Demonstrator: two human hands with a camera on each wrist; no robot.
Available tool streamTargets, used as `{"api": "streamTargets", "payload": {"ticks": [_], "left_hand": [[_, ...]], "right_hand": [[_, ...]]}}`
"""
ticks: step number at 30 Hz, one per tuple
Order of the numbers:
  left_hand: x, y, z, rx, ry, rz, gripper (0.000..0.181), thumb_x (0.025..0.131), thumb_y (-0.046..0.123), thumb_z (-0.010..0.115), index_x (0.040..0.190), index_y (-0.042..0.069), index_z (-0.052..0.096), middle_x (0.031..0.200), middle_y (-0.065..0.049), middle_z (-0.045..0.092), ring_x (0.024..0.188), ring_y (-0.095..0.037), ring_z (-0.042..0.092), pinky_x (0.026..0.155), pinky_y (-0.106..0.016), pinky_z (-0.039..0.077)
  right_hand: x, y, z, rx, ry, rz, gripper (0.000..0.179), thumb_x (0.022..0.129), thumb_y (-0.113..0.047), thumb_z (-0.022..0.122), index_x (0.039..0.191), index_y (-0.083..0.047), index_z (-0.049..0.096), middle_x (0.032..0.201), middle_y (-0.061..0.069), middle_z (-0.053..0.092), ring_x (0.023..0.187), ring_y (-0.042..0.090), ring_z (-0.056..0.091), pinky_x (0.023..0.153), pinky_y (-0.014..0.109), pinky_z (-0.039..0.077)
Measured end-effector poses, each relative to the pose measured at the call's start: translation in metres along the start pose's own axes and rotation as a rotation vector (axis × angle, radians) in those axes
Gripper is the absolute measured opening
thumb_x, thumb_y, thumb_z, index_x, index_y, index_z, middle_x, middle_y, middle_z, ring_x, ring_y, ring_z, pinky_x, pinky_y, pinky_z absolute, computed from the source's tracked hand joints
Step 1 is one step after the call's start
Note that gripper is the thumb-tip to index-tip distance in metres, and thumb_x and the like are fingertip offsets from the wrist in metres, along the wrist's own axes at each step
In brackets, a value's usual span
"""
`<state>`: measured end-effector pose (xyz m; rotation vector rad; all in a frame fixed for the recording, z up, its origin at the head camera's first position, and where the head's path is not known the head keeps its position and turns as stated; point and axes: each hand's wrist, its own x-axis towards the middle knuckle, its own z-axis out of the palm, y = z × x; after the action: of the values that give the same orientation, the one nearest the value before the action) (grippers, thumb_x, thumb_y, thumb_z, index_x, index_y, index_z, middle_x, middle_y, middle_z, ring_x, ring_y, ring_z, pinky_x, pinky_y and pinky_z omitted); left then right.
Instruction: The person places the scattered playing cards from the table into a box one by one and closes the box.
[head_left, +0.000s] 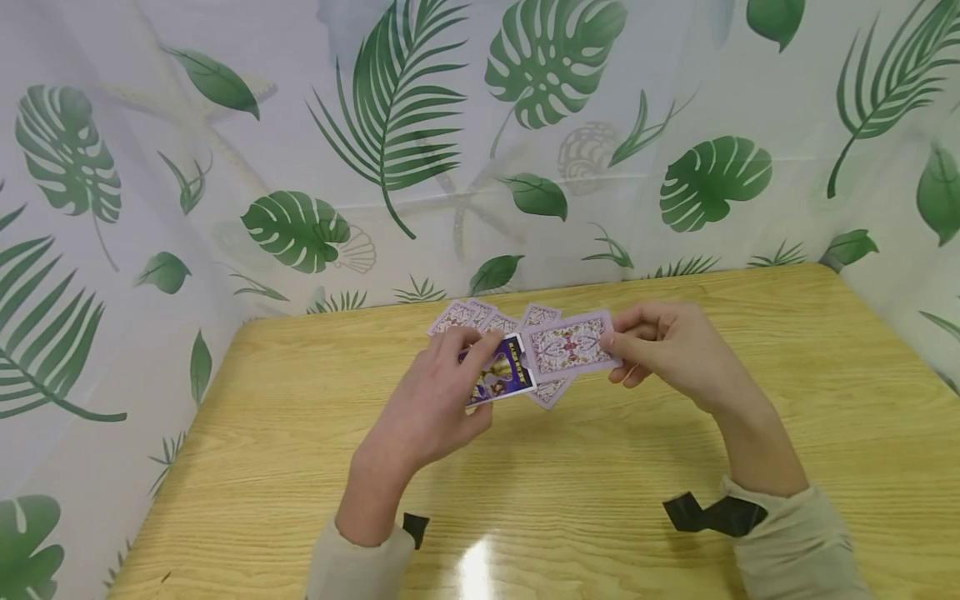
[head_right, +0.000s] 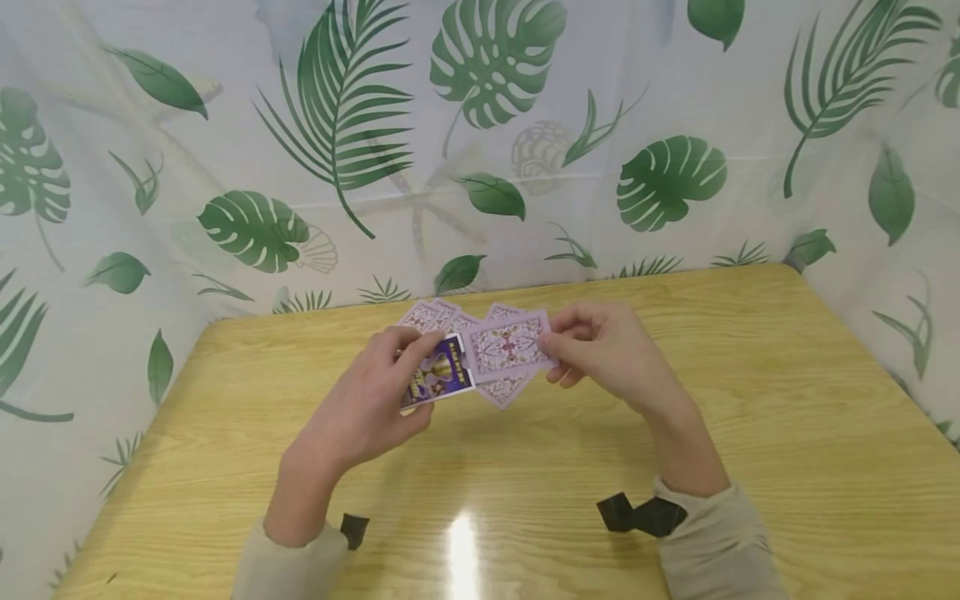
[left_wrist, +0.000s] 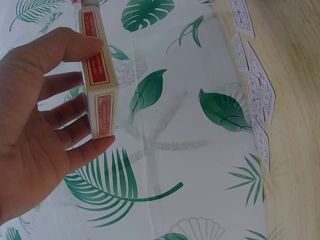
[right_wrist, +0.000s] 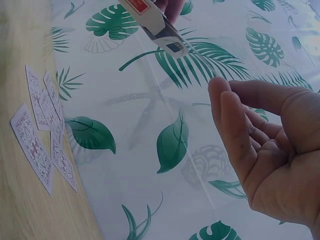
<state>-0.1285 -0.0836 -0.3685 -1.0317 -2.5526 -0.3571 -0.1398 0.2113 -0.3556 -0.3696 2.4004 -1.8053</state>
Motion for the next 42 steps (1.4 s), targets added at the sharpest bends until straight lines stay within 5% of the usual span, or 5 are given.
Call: {"api": "streamTargets", "payload": {"ticks": [9,21,42], "left_hand": [[0.0,0.001,-0.001,0.014,-0.005,0.002,0.071,0.077,0.015,0.076,0.142,0.009,0.047,0.123,-0.013,0.053,0.103,-0.024,0.055,0.087,-0.037,0.05],[0.001,0.003,-0.002,0.023,-0.012,-0.004,0.071,0.078,0.015,0.076,0.142,0.009,0.047,0.123,-0.013,0.052,0.103,-0.024,0.054,0.085,-0.037,0.05],[0.002,0.005,-0.001,0.013,0.001,0.023,0.07,0.078,0.014,0.075,0.142,0.009,0.047,0.122,-0.012,0.052,0.101,-0.023,0.053,0.084,-0.036,0.049]], "right_hand": [[-0.002,-0.004,0.002,-0.043,0.002,-0.004,0.024,0.094,-0.008,0.066,0.106,0.013,0.063,0.084,0.012,0.073,0.065,0.021,0.07,0.059,0.032,0.058],[-0.014,-0.02,0.019,-0.337,0.134,-0.044,0.015,0.09,-0.01,0.069,0.098,0.002,0.068,0.069,0.006,0.069,0.054,0.017,0.064,0.052,0.029,0.054],[-0.008,-0.015,0.015,-0.304,0.068,-0.07,0.022,0.096,-0.025,0.065,0.101,-0.004,0.072,0.077,0.008,0.069,0.064,0.019,0.066,0.056,0.031,0.054]]}}
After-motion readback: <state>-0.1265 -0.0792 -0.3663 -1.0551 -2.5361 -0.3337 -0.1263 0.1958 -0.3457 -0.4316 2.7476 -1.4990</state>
